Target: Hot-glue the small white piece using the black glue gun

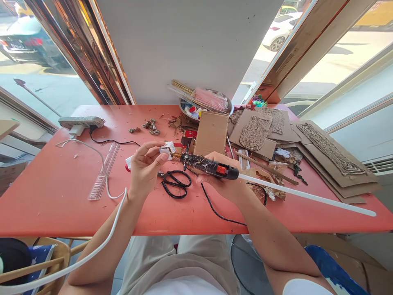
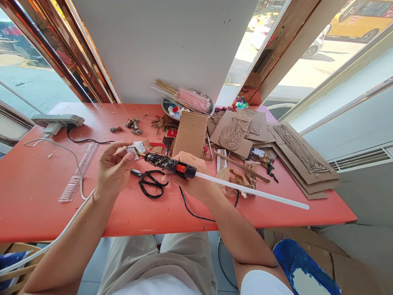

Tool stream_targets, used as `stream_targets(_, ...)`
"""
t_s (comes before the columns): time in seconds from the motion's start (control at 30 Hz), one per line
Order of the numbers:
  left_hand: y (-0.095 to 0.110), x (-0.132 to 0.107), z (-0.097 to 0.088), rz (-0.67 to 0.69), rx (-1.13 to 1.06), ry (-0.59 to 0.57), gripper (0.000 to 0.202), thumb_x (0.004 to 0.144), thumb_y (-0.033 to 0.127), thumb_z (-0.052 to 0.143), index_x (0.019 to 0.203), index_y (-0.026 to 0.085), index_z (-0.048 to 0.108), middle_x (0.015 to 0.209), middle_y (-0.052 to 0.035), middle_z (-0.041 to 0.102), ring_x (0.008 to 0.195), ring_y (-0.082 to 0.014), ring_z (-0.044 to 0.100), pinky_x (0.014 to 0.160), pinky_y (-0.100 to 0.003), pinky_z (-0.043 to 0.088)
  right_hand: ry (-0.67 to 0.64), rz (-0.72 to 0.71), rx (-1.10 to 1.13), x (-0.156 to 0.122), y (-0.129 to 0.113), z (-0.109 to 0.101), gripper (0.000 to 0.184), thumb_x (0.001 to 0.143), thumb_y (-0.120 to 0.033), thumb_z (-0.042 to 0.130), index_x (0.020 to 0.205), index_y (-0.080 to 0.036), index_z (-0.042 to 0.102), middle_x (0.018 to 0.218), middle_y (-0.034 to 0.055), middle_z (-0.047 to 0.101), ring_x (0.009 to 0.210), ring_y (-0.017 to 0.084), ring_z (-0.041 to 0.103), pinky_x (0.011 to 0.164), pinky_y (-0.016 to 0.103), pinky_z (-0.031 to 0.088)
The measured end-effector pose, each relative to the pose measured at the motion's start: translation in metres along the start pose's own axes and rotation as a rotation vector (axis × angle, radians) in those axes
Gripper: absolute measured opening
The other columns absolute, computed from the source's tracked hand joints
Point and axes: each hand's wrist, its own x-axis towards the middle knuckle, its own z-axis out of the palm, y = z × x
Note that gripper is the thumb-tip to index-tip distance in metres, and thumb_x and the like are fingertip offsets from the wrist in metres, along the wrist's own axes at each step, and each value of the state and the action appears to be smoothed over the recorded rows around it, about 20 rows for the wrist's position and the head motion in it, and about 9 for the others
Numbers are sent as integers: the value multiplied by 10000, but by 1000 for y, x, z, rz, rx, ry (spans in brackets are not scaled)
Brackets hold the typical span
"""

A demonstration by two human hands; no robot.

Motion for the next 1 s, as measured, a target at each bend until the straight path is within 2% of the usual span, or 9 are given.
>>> stream_targets(0.23, -1, 1, -3, -13, -16, -13, 557, 701, 714, 914, 966, 261, 725, 791, -27, 812, 718, -196, 789, 677, -318, 675, -14, -26, -28, -1, -1, 0, 606, 879, -844, 646, 754, -252, 607, 749, 24, 696, 653, 188, 605, 591, 311, 458)
stream_targets(0.4, -1, 1, -3, -29, -46, 17, 550, 690, 702, 927, 963, 270, 727, 780, -22, 814, 698, -192, 790, 625, -292, 660, -28, -51, -33, -1, 0, -2, 535, 893, -760, 717, 763, -252, 614, 761, 15, 711, 667, 182, 640, 605, 299, 470)
stream_targets(0.6, -6, 2, -6, -70, -55, 3, 574, 698, 722, 911, 1005, 267, 742, 843, -45, 827, 816, -235, 830, 682, -319, 698, -86, -34, -39, 1, -1, -3, 607, 893, -838, 632, 747, -249, 611, 737, 23, 702, 646, 182, 632, 593, 302, 459)
stream_targets(0.7, -7, 1, -5, -141, -128, 4, 565, 668, 677, 952, 992, 261, 752, 871, -35, 831, 811, -197, 828, 662, -245, 687, -26, -61, -20, 0, 0, -1, 611, 894, -838, 633, 748, -247, 593, 754, 25, 712, 647, 177, 626, 582, 293, 451)
stream_targets(0.8, -2, 1, 0, -266, -301, 21, 530, 595, 553, 1035, 923, 247, 753, 856, 7, 833, 784, -137, 821, 669, -151, 660, 4, -62, -5, 0, 0, 1, 559, 900, -764, 708, 744, -242, 579, 761, 20, 716, 648, 166, 622, 579, 278, 445)
stream_targets(0.9, 6, 2, 5, -381, -465, 16, 493, 534, 433, 1081, 858, 235, 766, 816, 34, 833, 701, -112, 808, 638, -116, 643, -45, -29, 10, 1, -2, 0, 534, 889, -720, 758, 740, -236, 586, 740, 14, 702, 638, 160, 610, 583, 277, 440)
stream_targets(1.0, 11, 4, 6, -467, -561, -15, 485, 494, 376, 1097, 833, 228, 784, 831, 32, 847, 651, -109, 797, 602, -110, 634, -140, 16, 68, 3, -2, -3, 556, 862, -749, 764, 734, -234, 601, 683, 1, 666, 602, 155, 575, 565, 283, 422)
